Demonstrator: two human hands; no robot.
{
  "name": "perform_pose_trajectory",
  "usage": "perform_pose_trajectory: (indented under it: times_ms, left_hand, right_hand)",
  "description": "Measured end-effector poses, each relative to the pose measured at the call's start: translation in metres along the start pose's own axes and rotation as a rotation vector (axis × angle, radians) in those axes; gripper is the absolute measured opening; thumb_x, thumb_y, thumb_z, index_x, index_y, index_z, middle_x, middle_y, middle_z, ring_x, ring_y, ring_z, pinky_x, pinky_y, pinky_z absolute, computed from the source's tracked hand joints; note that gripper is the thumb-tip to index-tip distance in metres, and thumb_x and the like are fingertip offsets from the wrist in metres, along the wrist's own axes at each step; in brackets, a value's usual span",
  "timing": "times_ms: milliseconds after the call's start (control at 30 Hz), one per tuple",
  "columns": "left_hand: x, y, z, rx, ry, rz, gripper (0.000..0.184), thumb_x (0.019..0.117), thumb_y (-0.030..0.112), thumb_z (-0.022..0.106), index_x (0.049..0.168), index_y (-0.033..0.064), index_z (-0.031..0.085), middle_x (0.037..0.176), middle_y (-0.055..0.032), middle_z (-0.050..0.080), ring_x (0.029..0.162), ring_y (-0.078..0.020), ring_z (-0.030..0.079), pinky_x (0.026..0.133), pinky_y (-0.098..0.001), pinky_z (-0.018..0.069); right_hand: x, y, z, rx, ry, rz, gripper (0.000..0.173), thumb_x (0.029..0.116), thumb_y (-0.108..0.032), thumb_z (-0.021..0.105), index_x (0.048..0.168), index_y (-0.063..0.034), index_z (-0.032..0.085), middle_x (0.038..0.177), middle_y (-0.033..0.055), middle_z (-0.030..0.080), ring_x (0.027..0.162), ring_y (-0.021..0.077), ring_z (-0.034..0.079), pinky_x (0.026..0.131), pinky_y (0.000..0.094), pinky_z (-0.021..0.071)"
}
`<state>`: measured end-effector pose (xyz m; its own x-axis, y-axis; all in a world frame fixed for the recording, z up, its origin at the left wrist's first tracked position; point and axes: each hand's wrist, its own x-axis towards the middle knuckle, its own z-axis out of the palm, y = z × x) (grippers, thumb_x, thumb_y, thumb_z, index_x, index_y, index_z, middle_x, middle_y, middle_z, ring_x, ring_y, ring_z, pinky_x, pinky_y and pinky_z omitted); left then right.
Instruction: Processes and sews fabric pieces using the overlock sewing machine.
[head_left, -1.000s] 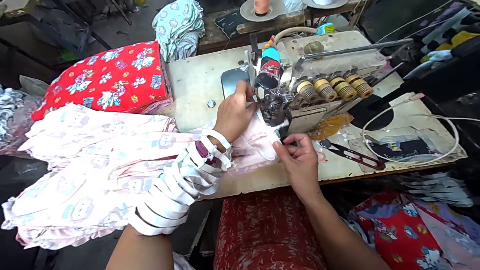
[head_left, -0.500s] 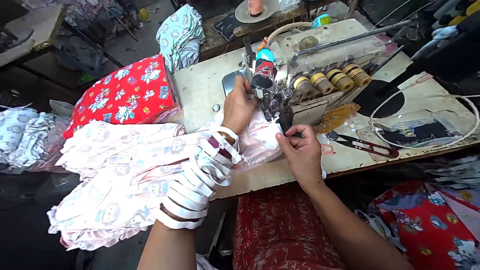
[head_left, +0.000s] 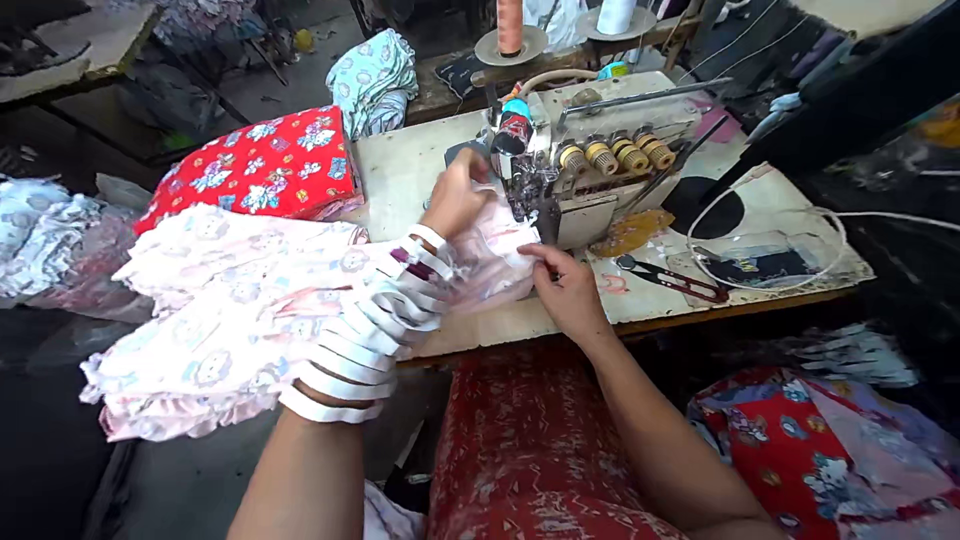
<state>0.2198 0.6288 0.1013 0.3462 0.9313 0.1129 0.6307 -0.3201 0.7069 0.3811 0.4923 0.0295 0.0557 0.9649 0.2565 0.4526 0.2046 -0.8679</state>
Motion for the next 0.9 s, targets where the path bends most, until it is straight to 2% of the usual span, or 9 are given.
perform_pose_trajectory:
  times_ms: [100, 233, 300, 400, 500, 600, 700, 767, 900]
  left_hand:
    - [-0.042, 0.027, -0.027, -0.098, -0.01, 0.038, 0.043, 0.0909, -0.001, 0.07, 0.129, -0.0075, 0.05, 0.112, -0.0192, 0.063, 0.084, -0.021, 0.065, 0.075, -0.0377, 0.056]
    - [-0.094, 0.057, -0.013, -0.359, -0.082, 0.001, 0.043, 0.0893, -0.008, 0.069, 0.127, -0.0052, 0.048, 0.108, -0.0168, 0.064, 0.071, -0.0174, 0.068, 0.066, -0.0331, 0.0598]
    - [-0.105, 0.063, -0.001, -0.577, -0.082, -0.011, 0.038, 0.0898, -0.011, 0.067, 0.121, -0.0029, 0.048, 0.107, -0.0139, 0.066, 0.069, -0.0163, 0.072, 0.064, -0.0308, 0.0628]
    - [-0.111, 0.071, -0.011, -0.759, 0.0, 0.131, 0.027, 0.0956, -0.007, 0.059, 0.12, 0.0014, 0.05, 0.117, -0.0102, 0.07, 0.078, -0.015, 0.074, 0.069, -0.0309, 0.0637]
    - [-0.098, 0.042, -0.007, -0.396, 0.208, 0.368, 0.02, 0.0942, -0.001, 0.063, 0.114, -0.003, 0.063, 0.112, -0.0106, 0.068, 0.08, -0.0108, 0.069, 0.07, -0.0268, 0.0596]
    - [-0.078, 0.012, 0.017, 0.036, 0.072, 0.449, 0.027, 0.0901, 0.005, 0.074, 0.117, 0.003, 0.075, 0.117, -0.0241, 0.063, 0.098, -0.0339, 0.065, 0.084, -0.0473, 0.056]
    - [-0.057, 0.011, 0.011, 0.112, -0.026, 0.517, 0.011, 0.0935, 0.004, 0.068, 0.099, -0.0016, 0.076, 0.099, -0.0221, 0.065, 0.091, -0.0334, 0.065, 0.081, -0.0455, 0.0543]
    - [-0.051, 0.017, -0.007, -0.005, 0.009, 0.401, 0.015, 0.0951, 0.005, 0.067, 0.105, -0.0061, 0.073, 0.102, -0.021, 0.065, 0.086, -0.0265, 0.065, 0.079, -0.0395, 0.0552]
    - [-0.075, 0.021, 0.007, -0.598, 0.084, -0.022, 0.036, 0.103, 0.011, 0.059, 0.136, -0.001, 0.053, 0.081, -0.0085, 0.071, 0.054, -0.0098, 0.064, 0.052, -0.0247, 0.0557]
  right_hand:
    - [-0.004, -0.005, -0.007, -0.217, -0.099, -0.048, 0.023, 0.0935, -0.008, 0.068, 0.115, 0.0009, 0.073, 0.109, 0.0202, 0.065, 0.092, 0.032, 0.066, 0.081, 0.0487, 0.0558]
    - [-0.003, 0.001, 0.006, -0.271, 0.295, -0.455, 0.016, 0.0812, -0.006, 0.079, 0.079, 0.0053, 0.068, 0.111, 0.0272, 0.065, 0.113, 0.0425, 0.062, 0.094, 0.0505, 0.0532]
    - [-0.005, -0.007, 0.006, -0.143, 0.356, -0.565, 0.012, 0.0825, 0.0, 0.075, 0.084, 0.0061, 0.065, 0.106, 0.0233, 0.068, 0.105, 0.0305, 0.068, 0.091, 0.0356, 0.0567]
    - [-0.01, -0.016, -0.005, -0.05, 0.158, -0.379, 0.019, 0.0963, -0.005, 0.064, 0.109, 0.0081, 0.068, 0.084, 0.015, 0.07, 0.068, 0.0161, 0.068, 0.065, 0.029, 0.0585]
    - [-0.012, -0.017, -0.021, 0.099, 0.002, -0.218, 0.028, 0.1066, -0.017, 0.052, 0.098, 0.0034, 0.068, 0.078, 0.0026, 0.071, 0.064, 0.0018, 0.066, 0.062, 0.0182, 0.0559]
    - [-0.016, -0.024, -0.031, 0.278, -0.087, -0.164, 0.034, 0.109, -0.015, 0.043, 0.094, 0.0034, 0.068, 0.074, -0.0026, 0.071, 0.06, 0.0002, 0.066, 0.059, 0.0175, 0.0575]
    - [-0.01, -0.028, -0.031, 0.359, -0.231, 0.004, 0.032, 0.1102, -0.017, 0.041, 0.112, 0.0052, 0.064, 0.068, -0.004, 0.069, 0.051, 0.0011, 0.061, 0.049, 0.0179, 0.0541]
    - [-0.006, -0.026, -0.029, 0.368, -0.323, 0.097, 0.031, 0.1101, -0.016, 0.044, 0.128, 0.006, 0.057, 0.07, -0.0004, 0.069, 0.052, 0.0048, 0.063, 0.049, 0.0207, 0.0552]
    - [-0.013, -0.03, -0.026, 0.563, -0.366, -0.053, 0.025, 0.1086, -0.009, 0.04, 0.11, 0.0039, 0.062, 0.081, 0.0011, 0.076, 0.072, 0.0117, 0.075, 0.071, 0.0295, 0.0648]
